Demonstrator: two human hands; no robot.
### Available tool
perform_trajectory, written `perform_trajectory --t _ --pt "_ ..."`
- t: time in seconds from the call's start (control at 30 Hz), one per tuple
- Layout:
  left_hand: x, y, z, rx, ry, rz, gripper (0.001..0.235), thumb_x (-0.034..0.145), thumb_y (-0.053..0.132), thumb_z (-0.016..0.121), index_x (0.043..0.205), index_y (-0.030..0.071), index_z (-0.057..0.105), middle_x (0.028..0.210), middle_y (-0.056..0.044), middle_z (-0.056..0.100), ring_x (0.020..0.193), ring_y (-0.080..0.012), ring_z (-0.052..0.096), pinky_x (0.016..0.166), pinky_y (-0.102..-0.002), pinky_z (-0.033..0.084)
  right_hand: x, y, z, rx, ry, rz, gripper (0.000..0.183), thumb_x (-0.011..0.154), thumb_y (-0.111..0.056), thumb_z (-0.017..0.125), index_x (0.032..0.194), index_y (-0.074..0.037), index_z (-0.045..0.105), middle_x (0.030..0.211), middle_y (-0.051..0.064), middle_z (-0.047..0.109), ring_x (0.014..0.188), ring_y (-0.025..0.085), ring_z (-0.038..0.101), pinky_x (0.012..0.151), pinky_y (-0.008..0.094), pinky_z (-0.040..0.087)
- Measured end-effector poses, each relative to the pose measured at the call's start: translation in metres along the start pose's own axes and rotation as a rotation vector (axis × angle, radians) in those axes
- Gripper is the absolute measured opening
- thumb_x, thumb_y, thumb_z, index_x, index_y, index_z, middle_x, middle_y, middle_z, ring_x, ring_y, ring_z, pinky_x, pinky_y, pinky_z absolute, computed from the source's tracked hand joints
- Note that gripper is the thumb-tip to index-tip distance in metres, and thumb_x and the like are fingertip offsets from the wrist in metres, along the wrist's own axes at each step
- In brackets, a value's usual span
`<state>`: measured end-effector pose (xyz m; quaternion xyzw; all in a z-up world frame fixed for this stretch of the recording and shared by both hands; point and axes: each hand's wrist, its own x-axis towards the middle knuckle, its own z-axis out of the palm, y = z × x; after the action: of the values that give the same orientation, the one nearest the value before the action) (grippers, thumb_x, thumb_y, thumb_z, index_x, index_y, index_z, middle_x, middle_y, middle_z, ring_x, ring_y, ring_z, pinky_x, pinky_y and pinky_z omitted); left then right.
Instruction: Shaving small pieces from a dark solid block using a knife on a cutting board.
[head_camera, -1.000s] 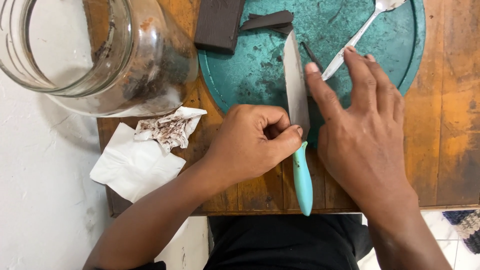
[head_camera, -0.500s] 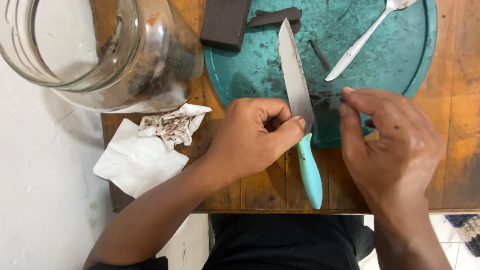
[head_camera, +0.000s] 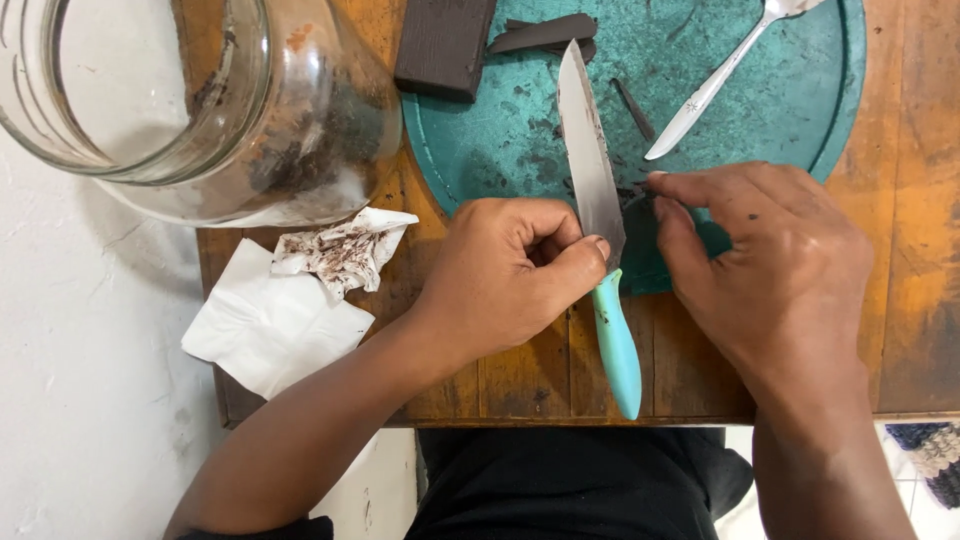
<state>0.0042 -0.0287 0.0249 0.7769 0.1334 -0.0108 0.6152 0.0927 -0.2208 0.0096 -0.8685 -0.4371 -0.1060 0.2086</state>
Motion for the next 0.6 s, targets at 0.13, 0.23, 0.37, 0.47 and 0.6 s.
perform_trajectory --t 0.13,0.23,0.37,0.47,0.6 --pt "0.000 0.001 0.000 0.007 0.007 -0.017 0.041 0.088 0.018 0.069 0.055 0.015 0.046 0.051 0.008 0.035 0.053 -0.0056 0.033 0.050 -0.029 0.028 0.004 -0.003 -0.002 0.095 -0.023 -0.011 0.032 0.094 0.009 0.066 0.117 -0.002 0.084 0.115 0.013 0.081 0.103 0.031 0.076 0.089 0.043 0.059" --pt "0.001 0.001 0.001 -0.024 0.004 -0.002 0.042 0.089 0.016 0.068 0.055 0.015 0.044 0.050 0.007 0.036 0.051 -0.0057 0.033 0.049 -0.029 0.028 -0.003 -0.004 -0.005 0.054 0.044 -0.019 0.011 0.104 0.002 0.088 0.112 -0.004 0.087 0.112 0.011 0.081 0.103 0.026 0.074 0.087 0.039 0.054" --pt "0.004 -0.002 0.001 0.040 0.102 -0.019 0.039 0.088 0.022 0.068 0.056 0.014 0.049 0.050 0.008 0.041 0.052 -0.0051 0.038 0.049 -0.029 0.033 -0.015 -0.025 -0.018 0.178 -0.103 0.070 0.036 0.098 -0.027 0.078 0.120 0.001 0.076 0.108 0.017 0.079 0.090 0.026 0.076 0.074 0.036 0.059" --pt "0.004 -0.003 0.001 0.007 0.108 0.006 0.033 0.090 0.024 0.067 0.061 0.014 0.057 0.052 0.008 0.050 0.051 -0.0041 0.043 0.047 -0.027 0.035 -0.025 -0.035 -0.012 0.261 -0.215 0.183 0.056 0.088 -0.036 0.078 0.132 -0.002 0.070 0.110 0.016 0.079 0.078 0.022 0.075 0.064 0.035 0.063" --pt "0.002 -0.002 0.001 -0.072 0.010 0.158 0.027 0.097 0.029 0.060 0.082 0.011 0.072 0.063 0.005 0.061 0.056 -0.0050 0.050 0.047 -0.024 0.038 -0.031 -0.036 -0.007 0.589 -0.067 0.533 0.035 0.096 -0.003 0.072 0.130 0.006 0.069 0.122 0.018 0.074 0.102 0.018 0.070 0.091 0.027 0.057"
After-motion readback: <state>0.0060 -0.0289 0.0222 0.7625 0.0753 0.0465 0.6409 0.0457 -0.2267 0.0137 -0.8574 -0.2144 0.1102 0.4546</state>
